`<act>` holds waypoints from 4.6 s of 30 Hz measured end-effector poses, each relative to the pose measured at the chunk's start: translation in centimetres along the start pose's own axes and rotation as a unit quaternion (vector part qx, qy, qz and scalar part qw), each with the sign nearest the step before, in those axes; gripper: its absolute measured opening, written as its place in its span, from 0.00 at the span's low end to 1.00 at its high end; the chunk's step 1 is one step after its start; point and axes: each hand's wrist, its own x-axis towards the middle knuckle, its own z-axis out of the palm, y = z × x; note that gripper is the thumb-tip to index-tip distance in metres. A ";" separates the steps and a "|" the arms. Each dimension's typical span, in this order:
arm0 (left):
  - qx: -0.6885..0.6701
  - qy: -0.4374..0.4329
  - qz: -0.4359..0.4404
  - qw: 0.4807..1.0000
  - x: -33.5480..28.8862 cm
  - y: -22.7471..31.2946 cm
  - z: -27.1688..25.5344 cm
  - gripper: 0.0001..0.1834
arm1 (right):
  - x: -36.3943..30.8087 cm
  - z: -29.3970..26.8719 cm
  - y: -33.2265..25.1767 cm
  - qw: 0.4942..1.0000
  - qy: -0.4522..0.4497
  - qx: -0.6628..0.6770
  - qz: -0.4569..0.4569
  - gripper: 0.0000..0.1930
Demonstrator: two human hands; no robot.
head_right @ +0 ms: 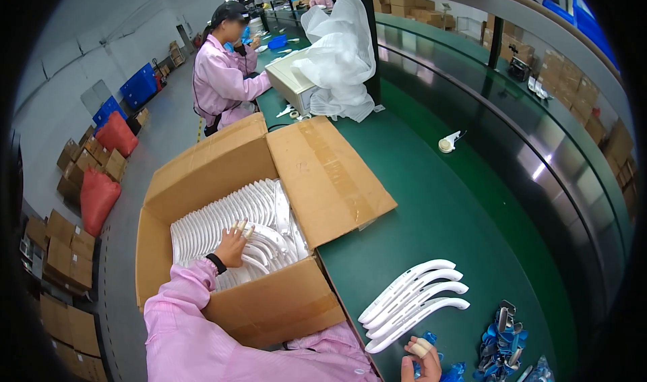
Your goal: Applying protective film to plastic handles and organizing them on an assembly line.
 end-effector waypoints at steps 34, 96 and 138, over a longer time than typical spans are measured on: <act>-0.208 0.329 0.031 0.920 2.5 7.3 -22.4 0.49 | -0.6 -1.2 1.6 0.997 -0.044 0.022 -0.060 0.18; -0.350 0.075 0.217 0.908 14.1 24.4 -16.2 0.18 | 1.0 1.1 0.5 0.992 -0.087 -0.080 -0.047 0.36; -0.012 -0.194 0.250 0.948 -4.4 -4.5 1.2 0.52 | 2.9 2.8 -7.5 0.763 -0.337 0.452 -0.316 0.30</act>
